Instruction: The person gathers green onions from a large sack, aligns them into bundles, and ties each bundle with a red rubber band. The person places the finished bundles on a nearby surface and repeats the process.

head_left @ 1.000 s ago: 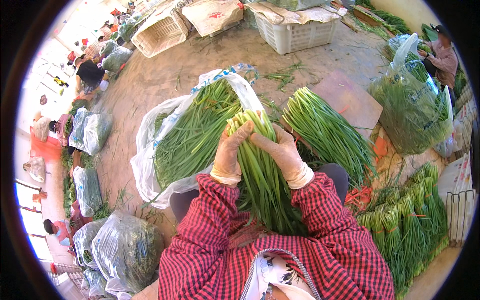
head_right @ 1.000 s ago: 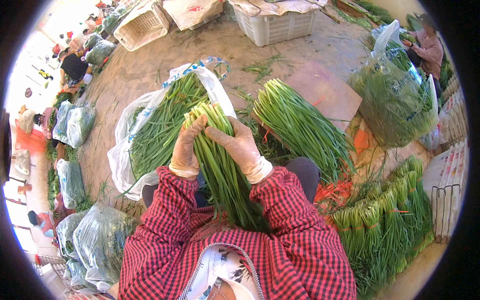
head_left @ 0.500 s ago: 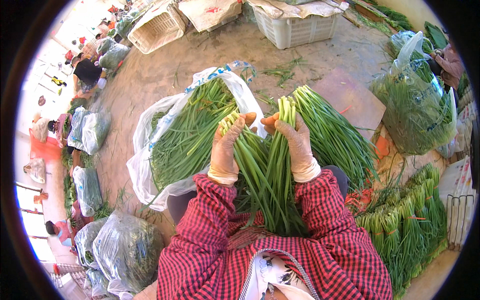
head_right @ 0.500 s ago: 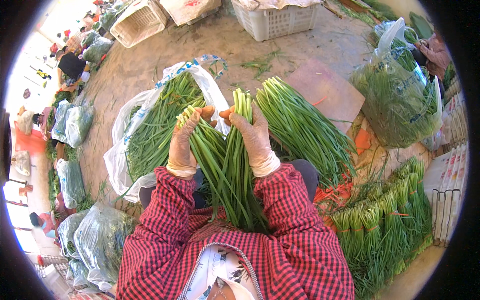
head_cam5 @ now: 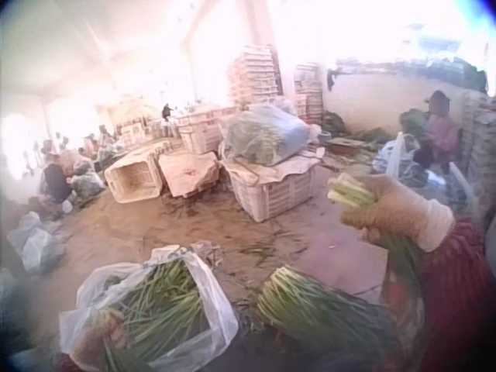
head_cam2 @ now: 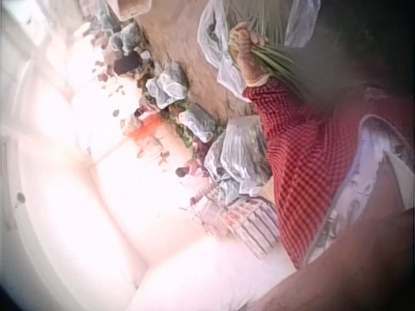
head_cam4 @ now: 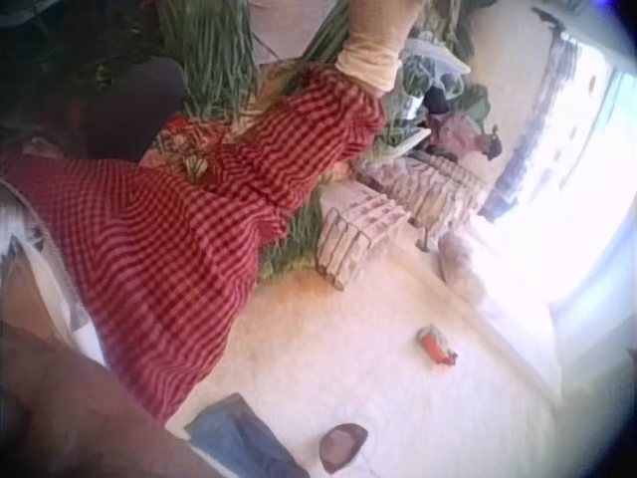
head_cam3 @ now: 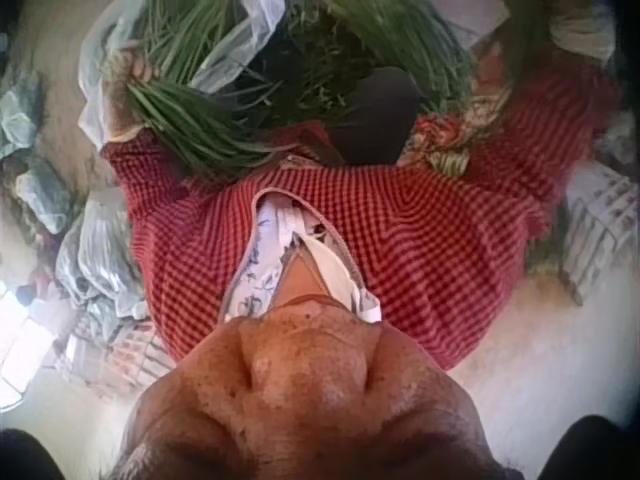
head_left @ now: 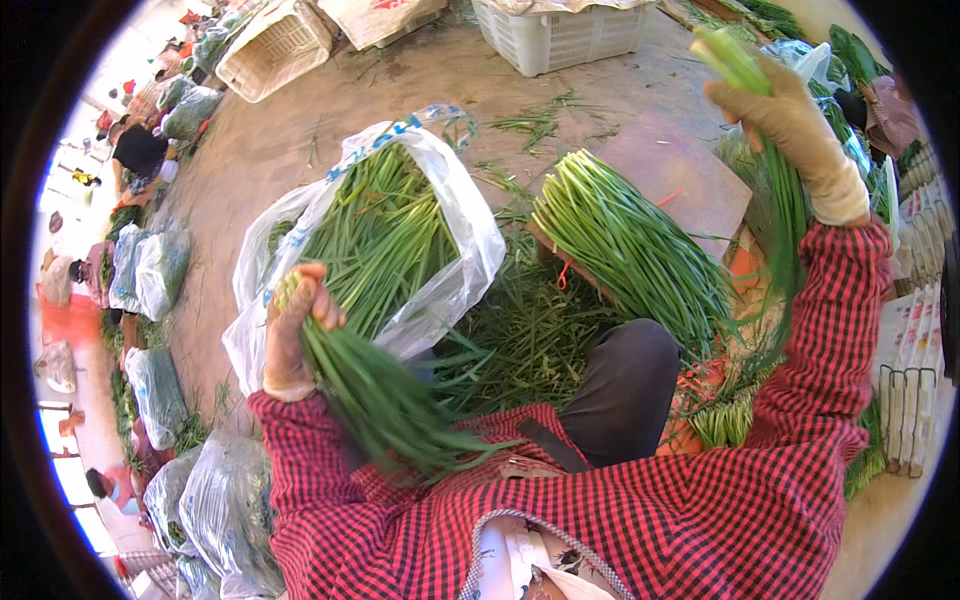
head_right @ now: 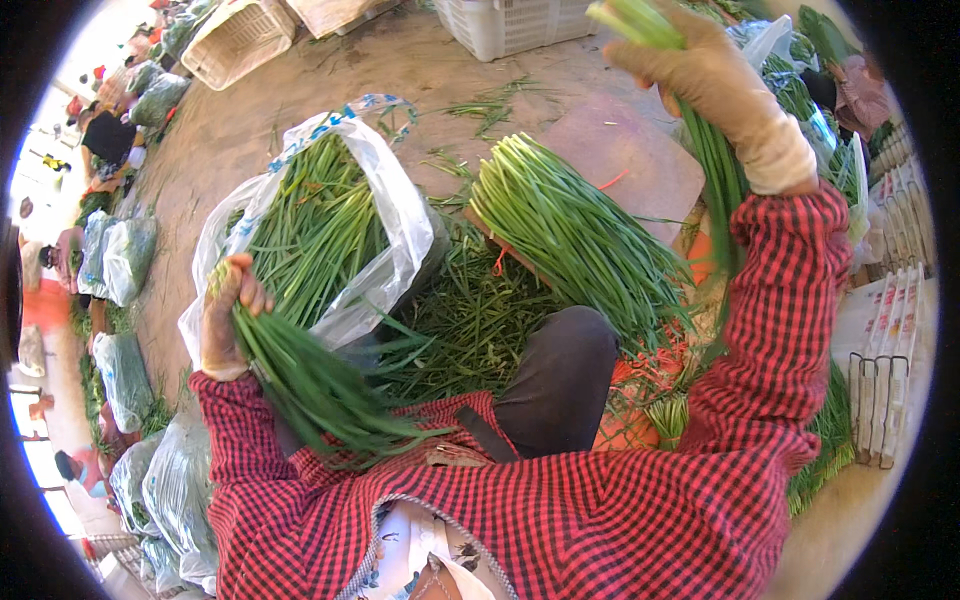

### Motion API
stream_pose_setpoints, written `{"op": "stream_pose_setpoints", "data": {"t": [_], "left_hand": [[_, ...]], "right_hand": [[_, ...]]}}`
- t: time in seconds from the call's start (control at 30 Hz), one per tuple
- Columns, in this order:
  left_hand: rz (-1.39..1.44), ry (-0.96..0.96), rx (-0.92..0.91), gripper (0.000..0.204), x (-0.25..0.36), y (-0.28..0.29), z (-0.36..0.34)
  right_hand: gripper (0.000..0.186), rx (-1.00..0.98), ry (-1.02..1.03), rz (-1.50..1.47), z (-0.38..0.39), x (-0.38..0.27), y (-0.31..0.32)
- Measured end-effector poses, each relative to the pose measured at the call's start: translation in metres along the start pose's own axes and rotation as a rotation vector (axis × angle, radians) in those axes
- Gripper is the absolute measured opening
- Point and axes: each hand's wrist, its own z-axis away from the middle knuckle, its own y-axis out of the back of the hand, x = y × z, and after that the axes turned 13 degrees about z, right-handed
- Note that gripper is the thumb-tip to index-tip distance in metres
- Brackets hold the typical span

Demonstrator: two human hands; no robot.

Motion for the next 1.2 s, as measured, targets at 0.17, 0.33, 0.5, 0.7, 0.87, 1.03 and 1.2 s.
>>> {"op": "stream_pose_setpoints", "data": {"t": [0.17,0.33,0.5,0.7,0.87,1.03,1.2], "left_hand": [[-0.035,0.044,0.175,0.034,0.013,0.012,-0.023],[-0.347,0.024,0.331,0.029,0.032,0.054,-0.102],[-0.666,-0.193,0.542,0.025,-0.027,0.137,-0.191],[-0.700,-0.220,0.625,0.022,-0.052,0.158,-0.201],[-0.191,-0.118,0.311,0.030,0.022,0.059,-0.177],[0.118,-0.207,-0.141,0.029,0.088,-0.077,-0.222],[0.025,-0.330,-0.348,0.035,-0.017,-0.227,-0.323]], "right_hand": [[0.046,-0.308,-0.038,0.639,-0.039,0.058,-0.064],[0.052,-0.273,-0.060,0.178,-0.060,0.119,-0.169],[0.100,-0.420,-0.290,0.072,-0.055,0.136,-0.241],[0.121,-0.466,-0.304,-0.198,-0.044,0.160,-0.204],[0.119,-0.405,-0.210,0.142,-0.018,0.142,-0.211],[0.114,-0.258,-0.234,0.404,-0.004,0.127,-0.229],[0.106,-0.284,-0.221,0.395,-0.005,0.126,-0.217]]}}
